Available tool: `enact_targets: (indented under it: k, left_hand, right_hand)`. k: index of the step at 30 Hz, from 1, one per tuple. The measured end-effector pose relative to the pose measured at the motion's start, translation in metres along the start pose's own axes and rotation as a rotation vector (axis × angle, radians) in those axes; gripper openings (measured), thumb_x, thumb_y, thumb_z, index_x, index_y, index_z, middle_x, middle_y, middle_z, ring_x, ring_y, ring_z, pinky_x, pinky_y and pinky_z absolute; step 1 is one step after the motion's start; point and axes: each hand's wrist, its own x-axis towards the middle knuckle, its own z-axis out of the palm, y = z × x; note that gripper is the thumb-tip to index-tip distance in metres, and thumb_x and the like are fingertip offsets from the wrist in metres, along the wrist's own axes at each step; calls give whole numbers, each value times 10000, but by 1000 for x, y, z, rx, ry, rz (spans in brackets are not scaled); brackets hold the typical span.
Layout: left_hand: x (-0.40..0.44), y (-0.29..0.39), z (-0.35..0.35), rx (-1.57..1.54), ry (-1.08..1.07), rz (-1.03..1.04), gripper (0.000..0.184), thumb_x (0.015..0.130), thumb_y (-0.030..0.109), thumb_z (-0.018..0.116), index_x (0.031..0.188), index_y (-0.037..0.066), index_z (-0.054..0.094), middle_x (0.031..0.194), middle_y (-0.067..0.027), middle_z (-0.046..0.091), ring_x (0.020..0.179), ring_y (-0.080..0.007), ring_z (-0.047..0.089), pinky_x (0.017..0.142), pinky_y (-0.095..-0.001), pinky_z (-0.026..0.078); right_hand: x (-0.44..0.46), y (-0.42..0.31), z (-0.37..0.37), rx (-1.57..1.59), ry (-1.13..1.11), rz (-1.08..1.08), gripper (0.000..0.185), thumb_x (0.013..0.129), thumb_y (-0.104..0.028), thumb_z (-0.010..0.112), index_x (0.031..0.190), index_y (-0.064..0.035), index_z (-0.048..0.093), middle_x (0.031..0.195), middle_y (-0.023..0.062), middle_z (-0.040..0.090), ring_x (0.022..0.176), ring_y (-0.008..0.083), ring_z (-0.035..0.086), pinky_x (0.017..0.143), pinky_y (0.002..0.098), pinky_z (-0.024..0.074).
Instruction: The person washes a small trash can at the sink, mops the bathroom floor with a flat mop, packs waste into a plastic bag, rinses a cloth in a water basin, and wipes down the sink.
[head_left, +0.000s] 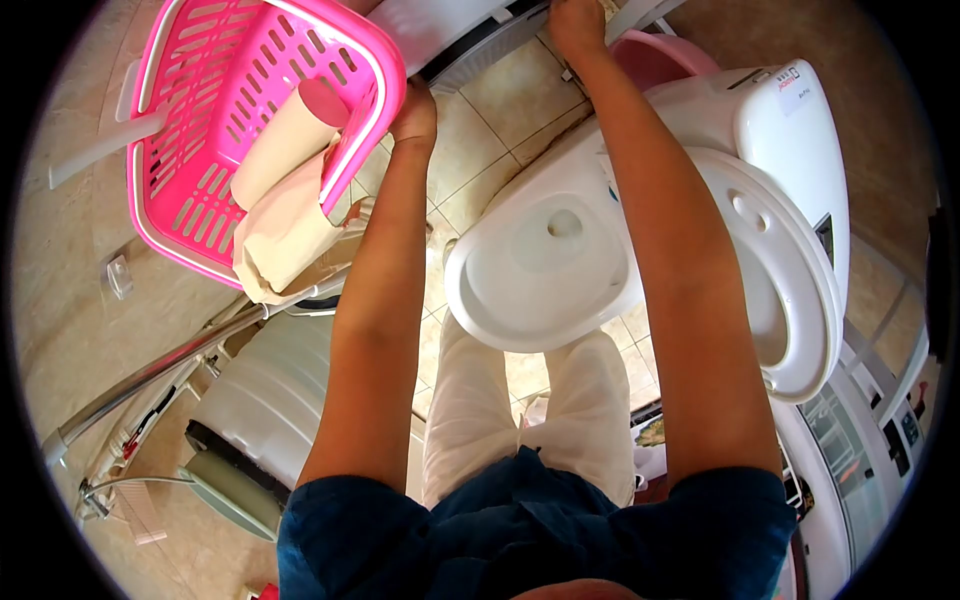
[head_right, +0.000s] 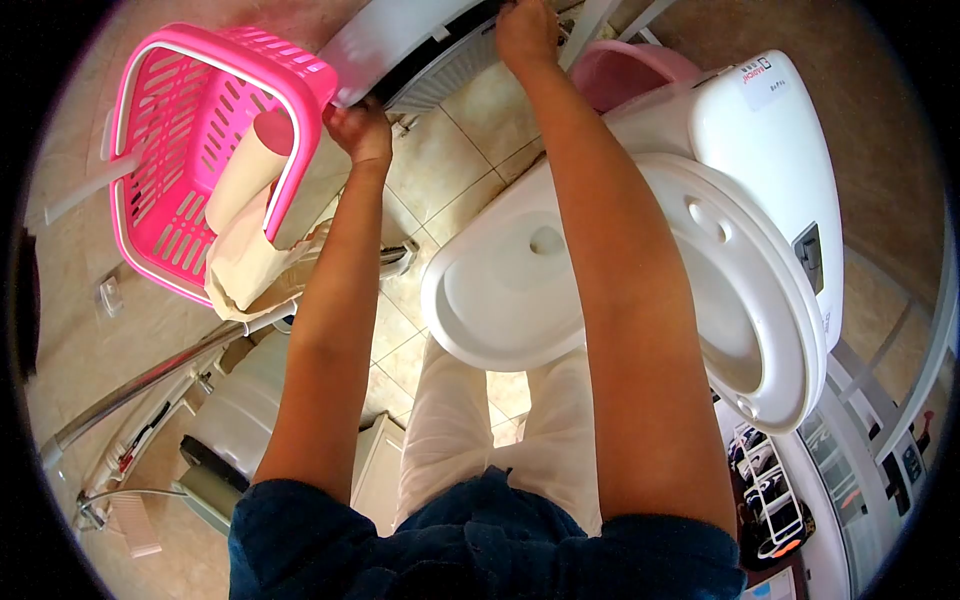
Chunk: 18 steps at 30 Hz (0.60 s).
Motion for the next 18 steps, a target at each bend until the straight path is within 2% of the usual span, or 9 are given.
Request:
enact_targets:
  k: [4, 7, 10, 13, 16, 18]
  left_hand:
    - [5, 2, -4, 88, -69, -16, 343, 749, 171, 626, 1037, -13, 648, 1053, -228, 644, 1022, -415, 564, 942, -462, 421]
    - [8, 5, -5, 173, -97, -36, 335, 752, 211, 627, 986, -26, 659, 1025, -233, 655, 997, -414, 580, 924, -467, 432]
    - [13, 9, -7, 245, -174, -110, 339, 750, 226, 631, 960, -38, 656, 1030, -231, 654, 990, -408, 585, 920, -464, 438]
    - [17, 9, -6, 292, -199, -106, 344, 747, 231, 634, 960, -39, 652, 1018, -223, 656, 993, -405, 585, 926, -454, 438]
    - [19, 12, -9, 218, -175, -115, 358, 739, 227, 644, 997, -21, 642, 1009, -213, 657, 1002, -411, 578, 932, -449, 436]
    - [18, 19, -13, 135, -168, -161, 389, 732, 233, 654, 1039, -4, 627, 1029, -207, 653, 1023, -409, 570, 944, -444, 428]
  right_hand:
    - [0, 24, 17, 31, 56, -77, 328, 920, -58, 474, 1240, -22, 541, 984, 249, 645, 974, 438, 592, 889, 471, 456]
    - [-3, 19, 16, 157, 188, -165, 371, 952, -51, 449, 1319, -71, 501, 890, 182, 650, 827, 347, 632, 748, 427, 508]
    - [-8, -22, -25, 529, -254, 369, 399, 978, -51, 421, 1355, -156, 494, 793, 104, 602, 646, 217, 584, 560, 354, 490]
    - [-4, -15, -22, 515, -293, 457, 424, 990, -67, 411, 1371, -235, 490, 741, 57, 546, 557, 141, 505, 454, 301, 427]
    - [0, -14, -21, 414, -306, 419, 463, 980, -66, 418, 1388, -275, 479, 730, 66, 536, 550, 152, 501, 455, 311, 427]
    - [3, -26, -30, 315, -345, 415, 472, 959, -63, 426, 1397, -233, 473, 791, 115, 588, 626, 215, 567, 534, 354, 478]
